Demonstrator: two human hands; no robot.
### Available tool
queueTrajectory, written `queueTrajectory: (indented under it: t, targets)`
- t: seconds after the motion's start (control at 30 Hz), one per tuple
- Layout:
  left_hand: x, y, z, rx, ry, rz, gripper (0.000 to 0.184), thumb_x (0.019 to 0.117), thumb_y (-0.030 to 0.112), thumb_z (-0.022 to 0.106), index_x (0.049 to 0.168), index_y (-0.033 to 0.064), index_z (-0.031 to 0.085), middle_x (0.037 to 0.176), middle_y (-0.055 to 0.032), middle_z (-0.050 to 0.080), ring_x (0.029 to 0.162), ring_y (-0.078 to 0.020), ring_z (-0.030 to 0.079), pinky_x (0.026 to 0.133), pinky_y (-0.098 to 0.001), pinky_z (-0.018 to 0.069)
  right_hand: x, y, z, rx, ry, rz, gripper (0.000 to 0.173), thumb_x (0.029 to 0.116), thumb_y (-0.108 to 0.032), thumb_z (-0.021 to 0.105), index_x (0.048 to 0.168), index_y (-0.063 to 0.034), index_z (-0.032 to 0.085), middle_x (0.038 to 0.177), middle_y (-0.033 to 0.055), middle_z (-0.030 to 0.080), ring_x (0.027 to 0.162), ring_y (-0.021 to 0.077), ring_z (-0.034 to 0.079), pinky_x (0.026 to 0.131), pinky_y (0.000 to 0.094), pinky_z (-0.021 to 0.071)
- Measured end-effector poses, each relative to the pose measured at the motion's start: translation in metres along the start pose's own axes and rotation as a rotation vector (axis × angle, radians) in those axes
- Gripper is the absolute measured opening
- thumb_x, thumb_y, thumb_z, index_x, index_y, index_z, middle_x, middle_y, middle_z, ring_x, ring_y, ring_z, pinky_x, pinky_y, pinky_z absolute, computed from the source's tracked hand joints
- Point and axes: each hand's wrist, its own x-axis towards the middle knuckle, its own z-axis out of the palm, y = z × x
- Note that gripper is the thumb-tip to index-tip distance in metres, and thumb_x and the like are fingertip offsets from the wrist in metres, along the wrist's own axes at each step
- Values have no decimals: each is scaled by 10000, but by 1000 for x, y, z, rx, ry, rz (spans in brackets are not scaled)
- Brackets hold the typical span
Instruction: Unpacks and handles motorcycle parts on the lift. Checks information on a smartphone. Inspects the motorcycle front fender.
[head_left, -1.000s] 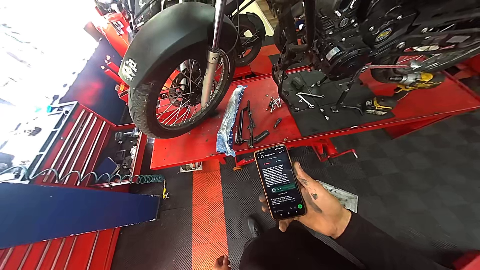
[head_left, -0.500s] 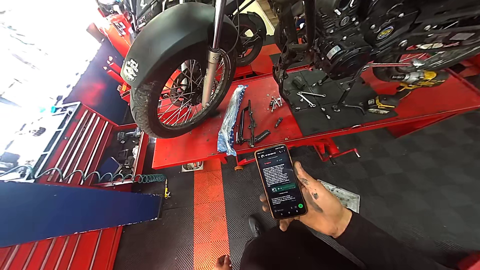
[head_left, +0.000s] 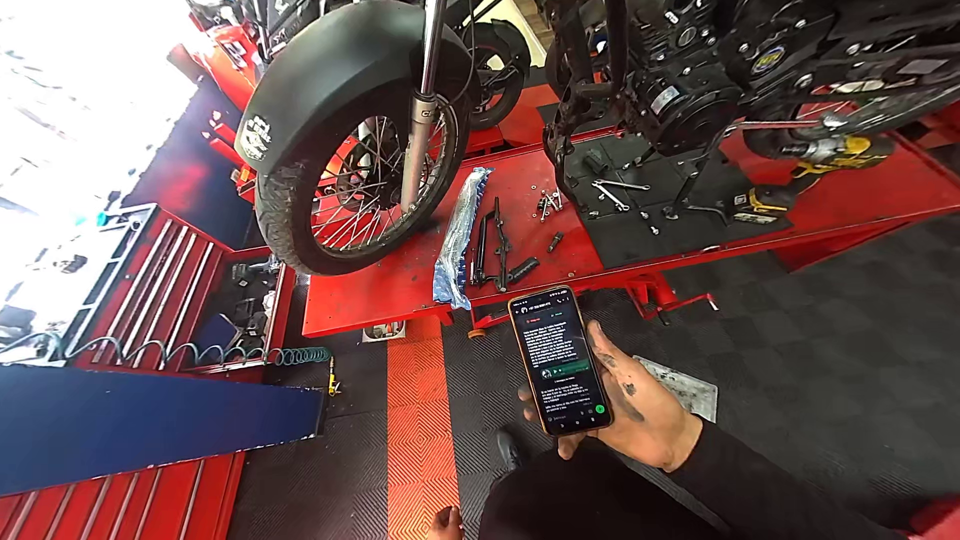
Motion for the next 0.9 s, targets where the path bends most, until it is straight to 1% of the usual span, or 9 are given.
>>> queueTrajectory:
  t: [0.2,0.27,0.4,0.63,0.77,0.9]
  targets:
    - [1,0,0,-1,2,-5,398,1071,262,555,1315,-48,608,1130,-235,717,949,-345,721,863,-538,575,1,0,-1,-4,-13,-7,816,968,-786,266,1457,-182,517,1354,299,575,1169,471,631,835,589,594]
    - [3,-1,0,8,-3,-12,411,1070,271,556,1325,-49,600,1140,-236,715,961,-350,720,873,-540,572,1,0,-1,-10,-16,-11,812,968,-787,259,1458,-193,516,1356,296,576,1169,466,633,835,584,596]
    - [4,-2,-1,23,2,-7,397,1068,261,558,1305,-53,612,1116,-240,719,948,-360,718,860,-548,571,1,0,1,-2,-8,-7,826,960,-796,266,1445,-183,533,1352,292,582,1173,459,634,833,578,598]
    - [0,-3,-1,21,-6,-17,411,1070,279,552,1311,-47,616,1141,-243,719,989,-372,718,890,-562,565,2,-1,0,-9,7,-9,832,957,-800,260,1445,-184,535,1353,294,584,1177,459,634,837,574,599]
    - [0,-8,0,35,4,1,402,1068,272,558,1285,-59,626,1114,-246,723,966,-373,719,882,-562,566,2,-1,0,-10,10,-1,841,948,-812,254,1458,-199,520,1359,293,579,1183,466,627,834,580,597]
    - [0,-8,1,34,-5,-19,403,1069,268,557,1303,-55,614,1134,-246,718,992,-376,715,893,-564,562,2,-1,-1,0,-2,0,834,954,-803,265,1455,-189,524,1362,296,575,1185,465,626,838,578,597]
